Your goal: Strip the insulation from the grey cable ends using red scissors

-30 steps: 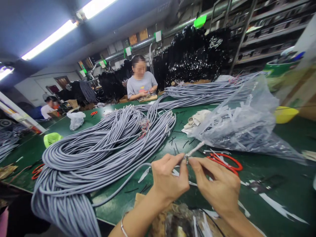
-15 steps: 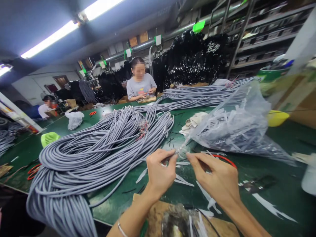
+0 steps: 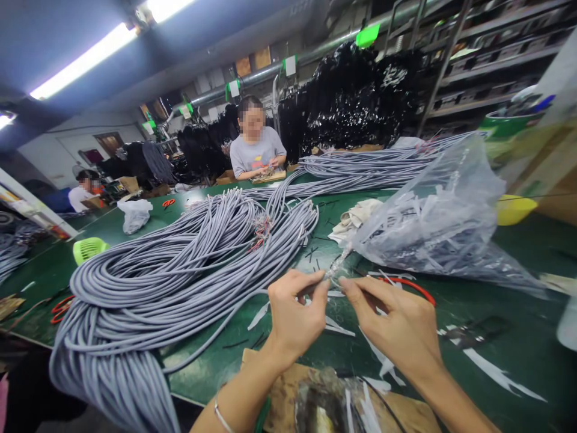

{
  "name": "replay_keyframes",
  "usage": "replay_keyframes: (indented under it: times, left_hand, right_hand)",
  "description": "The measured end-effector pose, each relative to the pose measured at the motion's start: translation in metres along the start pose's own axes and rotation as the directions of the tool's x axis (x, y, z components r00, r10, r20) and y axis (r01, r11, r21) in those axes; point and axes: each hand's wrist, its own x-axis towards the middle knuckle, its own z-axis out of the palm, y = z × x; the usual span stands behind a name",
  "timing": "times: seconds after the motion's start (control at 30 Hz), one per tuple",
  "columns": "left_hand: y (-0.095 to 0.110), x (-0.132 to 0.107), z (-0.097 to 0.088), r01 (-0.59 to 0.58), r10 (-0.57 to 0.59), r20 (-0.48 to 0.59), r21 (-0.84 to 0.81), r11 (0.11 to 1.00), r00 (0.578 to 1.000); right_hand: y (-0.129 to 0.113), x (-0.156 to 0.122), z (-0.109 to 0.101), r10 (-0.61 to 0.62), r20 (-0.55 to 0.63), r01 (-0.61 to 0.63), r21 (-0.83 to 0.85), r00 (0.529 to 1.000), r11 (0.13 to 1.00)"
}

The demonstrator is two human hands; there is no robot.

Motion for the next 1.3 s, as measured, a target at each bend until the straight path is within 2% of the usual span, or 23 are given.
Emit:
replay_keyframes:
  times: [0.13, 0.23, 0.3, 0.37, 0.43, 0.5, 0.57, 0.63, 0.7, 0.73, 0.77, 0.8, 0.87, 0.93, 0.97, 1.17, 1.3]
  left_hand:
    - [0.001, -0.001, 0.0, -0.028, 0.028, 0.003, 0.02, 0.999, 1.0]
    - [0.001, -0.001, 0.0, -0.043, 0.043, 0.002, 0.03, 0.999, 0.999]
    - [0.001, -0.001, 0.001, -0.054, 0.053, 0.01, 0.043, 0.998, 0.999]
    - [0.001, -0.002, 0.001, -0.066, 0.065, 0.026, 0.059, 0.996, 0.998]
    - [0.001, -0.003, 0.002, -0.084, 0.081, 0.039, 0.08, 0.993, 0.996]
    - [0.001, -0.004, 0.003, -0.104, 0.1, 0.043, 0.107, 0.989, 0.994]
    - [-0.001, -0.004, 0.003, -0.104, 0.1, 0.042, 0.133, 0.986, 0.994]
    - [-0.007, -0.002, 0.005, -0.054, 0.047, 0.046, 0.164, 0.985, 0.998]
    - [-0.014, 0.001, 0.008, 0.037, -0.053, 0.079, 0.192, 0.981, 0.995]
    - [-0.017, 0.003, 0.009, 0.08, -0.102, 0.103, 0.193, 0.978, 0.989]
    - [-0.019, 0.005, 0.01, 0.109, -0.132, 0.122, 0.181, 0.977, 0.984]
    - [-0.02, 0.006, 0.01, 0.124, -0.142, 0.119, 0.149, 0.981, 0.983]
    - [-0.018, 0.008, 0.008, 0.123, -0.13, 0.095, 0.076, 0.99, 0.987]
    - [-0.012, 0.007, 0.005, 0.103, -0.105, 0.077, 0.028, 0.994, 0.991]
    - [-0.01, 0.007, 0.003, 0.093, -0.095, 0.083, 0.02, 0.995, 0.992]
    - [-0.006, 0.002, 0.0, 0.082, -0.077, 0.141, -0.026, 0.996, 0.987]
    - [-0.006, 0.001, 0.002, 0.092, -0.086, 0.135, -0.038, 0.995, 0.987]
  right_hand:
    - [-0.001, -0.001, -0.001, 0.037, 0.017, -0.038, 0.043, 0.999, 0.998]
    - [0.001, -0.002, 0.001, 0.138, 0.07, -0.146, 0.135, 0.988, 0.98]
    - [0.004, -0.001, 0.004, 0.242, 0.196, -0.29, 0.277, 0.95, 0.916]
    - [0.006, 0.0, 0.008, 0.312, 0.337, -0.439, 0.422, 0.888, 0.793]
    - [0.006, 0.0, 0.01, 0.343, 0.39, -0.51, 0.503, 0.854, 0.698]
    - [0.003, -0.003, 0.011, 0.358, 0.326, -0.48, 0.485, 0.875, 0.731]
    - [-0.005, -0.007, 0.01, 0.308, 0.16, -0.346, 0.377, 0.938, 0.859]
    - [-0.015, -0.013, 0.007, 0.095, -0.014, -0.088, 0.272, 0.995, 0.958]
    - [-0.025, -0.018, 0.005, -0.179, -0.096, 0.198, 0.264, 0.979, 0.944]
    - [-0.028, -0.019, 0.004, -0.267, -0.099, 0.285, 0.296, 0.959, 0.912]
    - [-0.029, -0.019, 0.003, -0.296, -0.075, 0.304, 0.321, 0.952, 0.897]
    - [-0.027, -0.019, 0.002, -0.239, -0.062, 0.247, 0.307, 0.969, 0.919]
    - [-0.02, -0.014, 0.001, -0.04, -0.067, 0.053, 0.196, 0.997, 0.979]
    - [-0.009, -0.008, 0.001, 0.107, -0.081, -0.099, 0.092, 0.991, 0.991]
    - [-0.005, -0.006, 0.0, 0.136, -0.075, -0.132, 0.059, 0.988, 0.99]
    - [-0.001, -0.002, 0.002, 0.115, -0.006, -0.115, 0.028, 0.993, 0.993]
    - [-0.003, -0.001, 0.002, 0.159, 0.046, -0.162, 0.083, 0.986, 0.983]
